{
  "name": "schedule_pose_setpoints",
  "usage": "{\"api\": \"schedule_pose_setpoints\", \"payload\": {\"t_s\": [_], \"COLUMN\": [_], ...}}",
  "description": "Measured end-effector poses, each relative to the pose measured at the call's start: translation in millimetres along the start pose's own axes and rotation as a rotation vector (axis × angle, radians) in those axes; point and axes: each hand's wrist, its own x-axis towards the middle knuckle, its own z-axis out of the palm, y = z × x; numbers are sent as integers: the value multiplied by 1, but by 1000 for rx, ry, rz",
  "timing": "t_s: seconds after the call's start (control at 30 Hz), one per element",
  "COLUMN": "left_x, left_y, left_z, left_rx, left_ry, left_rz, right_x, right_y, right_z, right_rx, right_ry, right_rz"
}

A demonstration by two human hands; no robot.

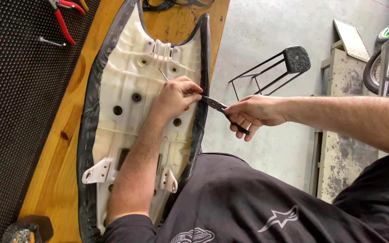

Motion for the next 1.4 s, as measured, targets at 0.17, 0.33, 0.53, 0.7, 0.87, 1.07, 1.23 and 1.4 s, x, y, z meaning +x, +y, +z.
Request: {"api": "schedule_pose_setpoints", "payload": {"t_s": [0.17,0.33,0.53,0.7,0.87,1.07,1.23,1.4], "left_x": [5,3,3,-5,-3,-5,-5,0], "left_y": [-19,-13,-16,25,14,10,9,6], "left_z": [7,4,7,-9,-10,-12,-9,-10], "left_rx": [23,38,78,-26,-35,-115,-132,-164], "left_ry": [4,8,15,28,35,-3,17,91], "left_rz": [-9,-1,17,-47,54,157,155,136], "right_x": [7,22,9,-1,-4,-15,-20,-4], "right_y": [7,24,14,10,-3,-13,-24,-26], "right_z": [4,0,5,-7,-7,-14,-19,-25], "right_rx": [99,153,-146,-932,-1085,-654,-563,-353], "right_ry": [77,85,190,397,455,259,166,116], "right_rz": [1,-55,-107,-258,-267,-238,-248,-313]}}
